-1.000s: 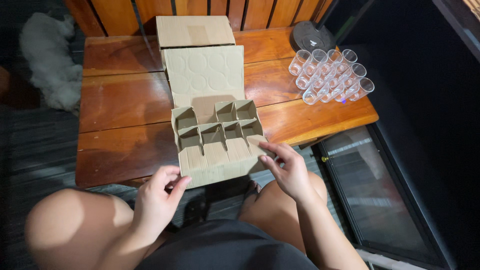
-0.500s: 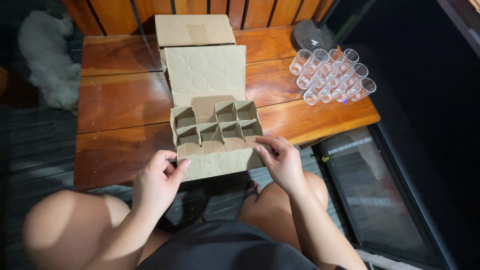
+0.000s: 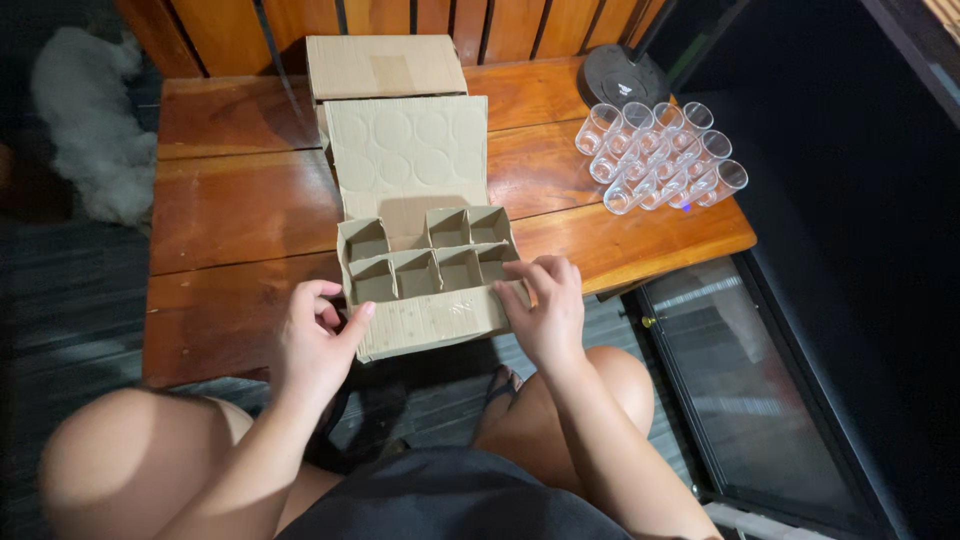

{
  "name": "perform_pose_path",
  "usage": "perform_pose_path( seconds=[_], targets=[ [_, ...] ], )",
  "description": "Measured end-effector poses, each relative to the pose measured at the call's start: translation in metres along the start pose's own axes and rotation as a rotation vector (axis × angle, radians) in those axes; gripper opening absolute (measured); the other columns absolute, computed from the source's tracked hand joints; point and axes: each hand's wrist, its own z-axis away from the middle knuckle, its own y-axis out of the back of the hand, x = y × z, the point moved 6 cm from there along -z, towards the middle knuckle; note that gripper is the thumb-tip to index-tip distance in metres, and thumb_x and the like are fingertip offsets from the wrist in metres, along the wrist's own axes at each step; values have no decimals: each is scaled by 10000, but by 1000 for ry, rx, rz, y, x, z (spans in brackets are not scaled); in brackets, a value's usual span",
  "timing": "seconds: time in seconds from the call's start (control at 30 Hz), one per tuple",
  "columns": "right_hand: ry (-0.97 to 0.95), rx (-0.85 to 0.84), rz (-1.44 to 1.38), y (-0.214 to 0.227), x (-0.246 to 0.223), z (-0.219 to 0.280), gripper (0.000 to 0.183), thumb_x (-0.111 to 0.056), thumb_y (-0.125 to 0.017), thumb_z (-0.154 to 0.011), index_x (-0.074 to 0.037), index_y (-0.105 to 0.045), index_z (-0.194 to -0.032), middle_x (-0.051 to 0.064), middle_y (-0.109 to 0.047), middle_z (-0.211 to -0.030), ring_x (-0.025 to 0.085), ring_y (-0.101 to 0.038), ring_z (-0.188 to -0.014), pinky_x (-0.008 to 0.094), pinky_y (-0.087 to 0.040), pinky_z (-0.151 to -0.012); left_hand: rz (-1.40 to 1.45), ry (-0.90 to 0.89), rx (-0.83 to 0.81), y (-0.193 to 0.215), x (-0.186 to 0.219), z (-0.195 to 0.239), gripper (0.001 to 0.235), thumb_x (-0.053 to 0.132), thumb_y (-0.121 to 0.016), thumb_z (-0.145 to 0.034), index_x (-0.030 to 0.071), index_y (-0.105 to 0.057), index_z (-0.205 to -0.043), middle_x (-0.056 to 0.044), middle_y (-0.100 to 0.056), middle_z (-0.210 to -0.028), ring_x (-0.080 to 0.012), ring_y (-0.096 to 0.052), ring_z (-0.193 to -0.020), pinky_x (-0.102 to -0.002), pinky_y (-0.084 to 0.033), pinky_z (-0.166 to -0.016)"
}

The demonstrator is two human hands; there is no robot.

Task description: The person opens a cardboard box containing small clear glasses. They remove each glass one by one and place them on a wooden bench next to the box. The task ends with the box empty and the glasses arranged on the bench.

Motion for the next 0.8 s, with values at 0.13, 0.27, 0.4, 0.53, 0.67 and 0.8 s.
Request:
perform_pose_path(
  seconds=[0.13,0.27,0.4,0.53,0.67,0.8],
  targets=[
    [261,120,31,9,-40,21,172,-127,-843,-788,-159,-763,-937,95,-621,-994,337,-651,-895,439,-524,-840,39,-38,76,-14,-7,7,437,301,-866,-845,81,-661,-1161,-103,-629,-826,-286,-668,-733,-390,-533,-677],
    [217,2,-9,-6,-49,43,216,-390,-812,-863,-291,-788,-1054,19,-685,-1154,299,-596,-1238,559,-224,-1180,158,-244,192,-13,8,1,498,153,-860,-804,74,-628,-1237,-103,-534,-1010,-294,-602,-906,-394,-528,-809],
    [130,-44,-88,-15,-39,49,210,-378,-772,-910,-285,-797,-1096,11,-680,-1180,303,-584,-1281,583,-232,-1182,366,-34,71,-7,22,-46,689,192,-857,-840,-8,-513,-1402,-255,-461,-1356,-425,-477,-1373,-474,-439,-1153],
    [111,-47,-119,-18,-36,51,215,-379,-752,-931,-276,-795,-1114,23,-673,-1188,324,-583,-1288,564,-245,-1188,576,55,-90,-22,25,-108,775,155,-763,-940,-36,-309,-1537,-379,-294,-1569,-474,-294,-1527,-576,-301,-1250],
    [99,-26,-179,-16,-40,48,236,-383,-777,-905,-256,-798,-1102,43,-677,-1158,368,-600,-1268,566,-353,-1144,716,109,-243,-61,3,-148,855,301,-697,-1056,27,-124,-1628,-388,-369,-1531,-469,-336,-1520,-567,-303,-1249],
    [99,-36,-217,-11,-47,46,372,-390,-877,-805,-231,-788,-1131,74,-665,-1165,418,-596,-1266,593,-399,-1121,910,17,-201,-62,18,-148,732,448,-568,-1120,34,-222,-1614,-253,-314,-1637,-370,-307,-1554,-514,-271,-1285]
  ],
)
